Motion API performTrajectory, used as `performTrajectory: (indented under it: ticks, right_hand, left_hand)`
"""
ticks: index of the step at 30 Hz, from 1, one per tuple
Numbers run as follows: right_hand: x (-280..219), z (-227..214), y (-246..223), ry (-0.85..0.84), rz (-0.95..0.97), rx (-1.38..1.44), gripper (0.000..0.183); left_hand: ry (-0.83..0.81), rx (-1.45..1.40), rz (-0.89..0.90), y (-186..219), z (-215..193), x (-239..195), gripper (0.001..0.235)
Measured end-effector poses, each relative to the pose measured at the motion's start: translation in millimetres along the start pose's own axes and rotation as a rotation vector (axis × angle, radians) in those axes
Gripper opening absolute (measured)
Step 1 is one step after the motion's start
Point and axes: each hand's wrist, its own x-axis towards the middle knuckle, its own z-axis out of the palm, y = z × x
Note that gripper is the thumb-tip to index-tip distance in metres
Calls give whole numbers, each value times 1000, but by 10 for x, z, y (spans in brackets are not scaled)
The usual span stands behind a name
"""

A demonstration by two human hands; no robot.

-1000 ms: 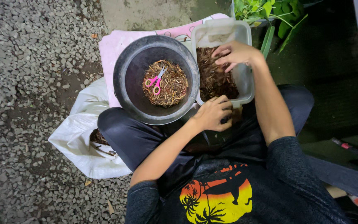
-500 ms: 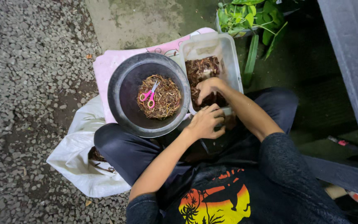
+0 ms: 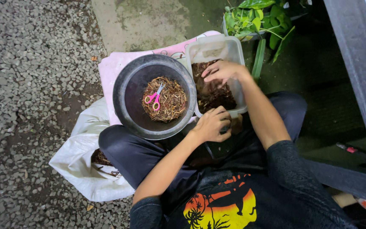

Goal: The person sits on the ground and uses both hands to sort dried plant material between a metal pot and a clear plastic container. They repeatedly pick up handfuls, separate strands, and transfer material between the two containers.

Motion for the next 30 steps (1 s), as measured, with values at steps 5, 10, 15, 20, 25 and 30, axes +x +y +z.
performTrajectory:
  ticks: [5, 10, 15, 20, 25, 30]
  right_hand:
    - [575, 267, 412, 134, -267, -496, 92]
    - [905, 576, 702, -219, -111, -782, 91]
    - [781, 631, 551, -328, 74, -747, 62]
    - [461, 405, 307, -303, 3, -747, 56]
    - [-86, -1, -39, -170, -299, -306, 50]
    - [-385, -73, -256, 65, -47, -175, 61]
  left_hand:
    - [23, 9, 20, 12, 2, 12, 27]
    - [-5, 13, -11, 24, 21, -8, 25]
    - [9, 2, 15, 37, -9, 9, 23]
    - [25, -6, 22, -2, 5, 12, 23]
    - [25, -22, 16, -7, 21, 2, 25]
    - [-5, -1, 0, -2, 40, -11, 28]
